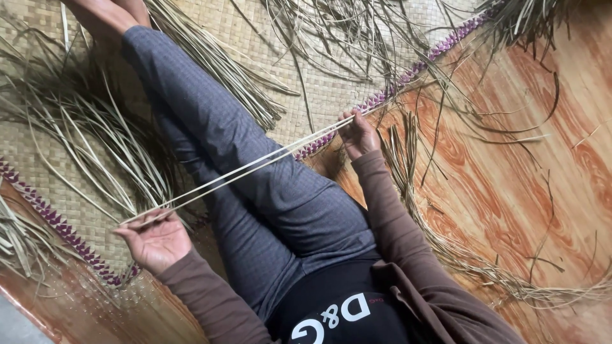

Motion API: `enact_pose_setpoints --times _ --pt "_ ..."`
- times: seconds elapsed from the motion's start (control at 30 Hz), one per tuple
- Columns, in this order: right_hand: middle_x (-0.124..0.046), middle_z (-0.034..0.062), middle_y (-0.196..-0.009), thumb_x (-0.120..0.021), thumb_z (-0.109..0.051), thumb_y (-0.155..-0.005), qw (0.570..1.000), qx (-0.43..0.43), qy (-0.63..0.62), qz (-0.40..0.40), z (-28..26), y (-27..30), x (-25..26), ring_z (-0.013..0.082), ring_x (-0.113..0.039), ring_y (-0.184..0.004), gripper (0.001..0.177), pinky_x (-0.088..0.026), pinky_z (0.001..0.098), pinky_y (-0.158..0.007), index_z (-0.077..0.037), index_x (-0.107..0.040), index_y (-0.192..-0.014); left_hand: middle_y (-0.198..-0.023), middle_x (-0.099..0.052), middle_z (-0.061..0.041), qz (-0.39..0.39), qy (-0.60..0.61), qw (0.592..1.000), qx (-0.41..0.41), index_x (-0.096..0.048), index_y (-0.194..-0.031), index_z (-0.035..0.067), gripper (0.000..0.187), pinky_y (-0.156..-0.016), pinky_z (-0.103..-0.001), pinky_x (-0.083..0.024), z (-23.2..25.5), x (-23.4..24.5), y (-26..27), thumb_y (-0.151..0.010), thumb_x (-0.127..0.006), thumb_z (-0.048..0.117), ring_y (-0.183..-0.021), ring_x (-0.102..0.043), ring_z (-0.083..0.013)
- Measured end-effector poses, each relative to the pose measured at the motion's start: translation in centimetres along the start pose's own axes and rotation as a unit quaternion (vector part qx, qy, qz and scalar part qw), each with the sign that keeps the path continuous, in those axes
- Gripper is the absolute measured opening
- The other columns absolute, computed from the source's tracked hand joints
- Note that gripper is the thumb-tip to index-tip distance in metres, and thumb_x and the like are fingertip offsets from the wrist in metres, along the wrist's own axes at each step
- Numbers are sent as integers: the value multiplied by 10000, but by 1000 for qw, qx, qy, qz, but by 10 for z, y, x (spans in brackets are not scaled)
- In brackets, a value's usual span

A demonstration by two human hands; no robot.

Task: Weaving long strips of dried plant material into a mat or similar structure while sitting on the floor.

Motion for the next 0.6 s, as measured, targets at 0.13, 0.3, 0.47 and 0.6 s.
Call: enact_pose_setpoints --times 0.13,0.3,0.47,0.6 --pt "-768 130 -1093 -757 -204 -924 1000 16 -18 -7 -22 -1 3 322 -749 -1048 235 -602 491 -1008 -90 -737 -1128 -851 -671 47 -32 -18 998 57 -676 -867 175 207 -840 -302 -513 -4 -14 -7 -925 -791 337 -853 -603 -148" --pt "-776 119 -1043 -782 -305 -894 999 31 5 -42 -51 -31 27 286 -761 -1034 236 -612 437 -1027 -114 -753 -1029 -892 -585 -31 -95 -94 984 121 -649 -933 140 162 -812 -350 -490 -1 -53 -1 -968 -707 286 -875 -553 -211" --pt "-788 81 -1083 -737 -316 -931 996 76 12 -45 -119 -65 71 227 -770 -1069 227 -627 438 -1087 -118 -771 -1038 -759 -577 -65 -187 -383 898 111 -620 -990 60 76 -608 -251 -564 -21 -75 5 -969 -664 119 -671 -638 -140" --pt "-795 28 -1092 -778 -334 -884 992 119 -10 -44 -162 -51 69 199 -773 -1078 203 -638 411 -1108 -174 -796 -1008 -813 -655 -143 -207 -448 867 67 -649 -1010 -23 144 -671 -299 -632 -53 -76 7 -926 -728 64 -705 -701 -184"
Point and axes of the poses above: each hand's wrist, its own y-axis away from the middle knuckle, its own x-axis out of the back of the hand, z = x × y, the point moved 5 cm from there along -y, towards the middle knuckle
